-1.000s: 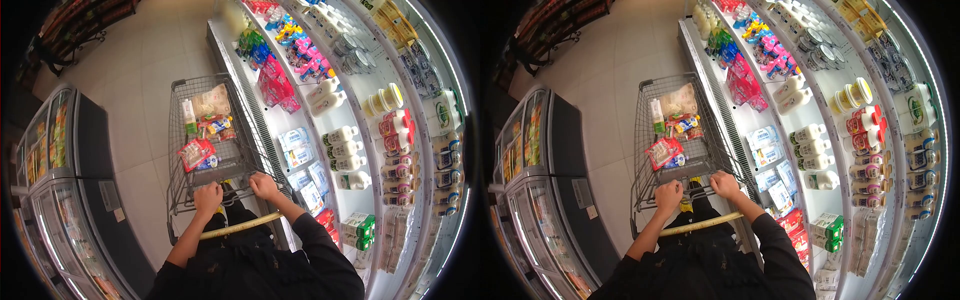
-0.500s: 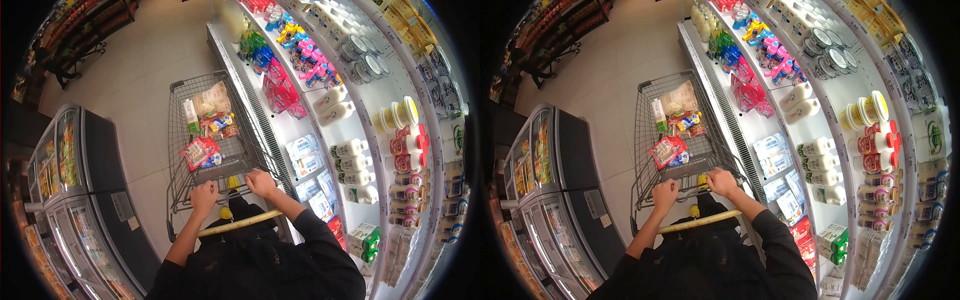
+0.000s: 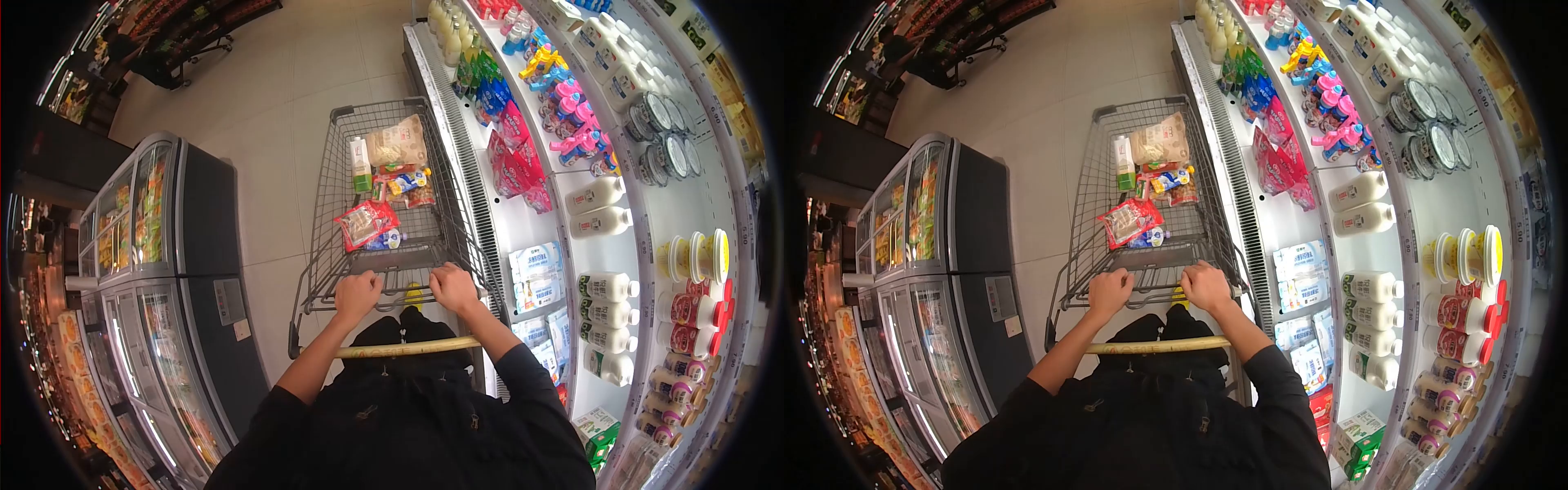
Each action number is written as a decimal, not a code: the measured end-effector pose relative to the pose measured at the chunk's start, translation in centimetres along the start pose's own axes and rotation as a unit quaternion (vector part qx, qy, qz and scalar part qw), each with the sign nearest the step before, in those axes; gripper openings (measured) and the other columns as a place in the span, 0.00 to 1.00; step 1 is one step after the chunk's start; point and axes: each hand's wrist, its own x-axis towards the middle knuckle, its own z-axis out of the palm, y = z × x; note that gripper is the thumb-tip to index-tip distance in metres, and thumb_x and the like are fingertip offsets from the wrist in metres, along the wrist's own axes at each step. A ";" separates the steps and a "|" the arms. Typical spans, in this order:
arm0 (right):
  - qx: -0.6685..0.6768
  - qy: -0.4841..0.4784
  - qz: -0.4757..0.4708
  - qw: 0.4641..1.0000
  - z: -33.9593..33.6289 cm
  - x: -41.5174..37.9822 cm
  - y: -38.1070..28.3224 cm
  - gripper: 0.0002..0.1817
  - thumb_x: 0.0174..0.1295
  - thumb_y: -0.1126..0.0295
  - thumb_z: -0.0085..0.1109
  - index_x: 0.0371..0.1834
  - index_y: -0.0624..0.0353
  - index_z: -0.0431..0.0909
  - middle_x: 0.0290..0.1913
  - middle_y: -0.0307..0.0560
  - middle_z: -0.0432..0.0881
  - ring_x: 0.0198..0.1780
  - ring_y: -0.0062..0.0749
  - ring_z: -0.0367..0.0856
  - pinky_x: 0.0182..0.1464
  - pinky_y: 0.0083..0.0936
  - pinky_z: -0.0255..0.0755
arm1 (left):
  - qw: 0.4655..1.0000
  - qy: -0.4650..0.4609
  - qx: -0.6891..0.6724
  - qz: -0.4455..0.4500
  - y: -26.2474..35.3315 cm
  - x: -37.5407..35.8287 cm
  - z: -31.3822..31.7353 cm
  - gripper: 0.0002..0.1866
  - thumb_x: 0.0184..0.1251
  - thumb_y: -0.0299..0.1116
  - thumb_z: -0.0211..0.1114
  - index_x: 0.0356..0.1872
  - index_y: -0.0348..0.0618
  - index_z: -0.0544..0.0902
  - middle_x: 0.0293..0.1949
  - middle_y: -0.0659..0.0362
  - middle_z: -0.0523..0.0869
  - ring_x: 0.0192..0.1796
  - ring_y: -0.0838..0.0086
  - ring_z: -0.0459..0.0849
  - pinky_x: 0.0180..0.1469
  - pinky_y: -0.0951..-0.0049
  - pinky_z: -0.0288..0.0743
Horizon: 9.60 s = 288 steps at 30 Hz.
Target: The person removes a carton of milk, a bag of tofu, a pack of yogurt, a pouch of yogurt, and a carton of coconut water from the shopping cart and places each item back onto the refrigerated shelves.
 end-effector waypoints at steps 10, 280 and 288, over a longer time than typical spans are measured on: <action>0.004 -0.004 -0.009 1.000 -0.7 3.5 0.9 0.11 0.66 0.65 0.59 0.29 0.59 0.84 0.31 0.49 0.87 0.40 0.46 0.85 0.42 0.42 0.82 | 0.999 0.023 -0.010 0.019 -0.2 3.1 -0.2 0.15 0.69 0.41 0.65 0.26 0.42 0.84 0.22 0.47 0.86 0.28 0.47 0.87 0.33 0.49 0.78; 0.151 0.821 0.048 0.548 -18.8 -175.9 -29.4 0.11 0.81 0.72 0.50 0.61 0.62 0.72 0.51 0.40 0.79 0.51 0.19 0.76 0.56 0.22 0.73 | 0.519 -0.442 -0.245 0.689 67.7 -151.1 35.8 0.46 0.64 0.33 0.79 0.83 0.46 0.65 0.84 0.40 0.57 0.81 0.54 0.67 0.75 0.57 0.73; 0.078 0.835 0.059 0.541 -18.2 -175.2 -29.9 0.28 0.74 0.72 0.61 0.74 0.62 0.64 0.66 0.51 0.74 0.68 0.33 0.72 0.74 0.33 0.64 | 0.533 -0.473 -0.229 0.663 66.5 -149.9 35.3 0.43 0.66 0.33 0.78 0.81 0.46 0.68 0.83 0.42 0.61 0.80 0.56 0.71 0.74 0.56 0.74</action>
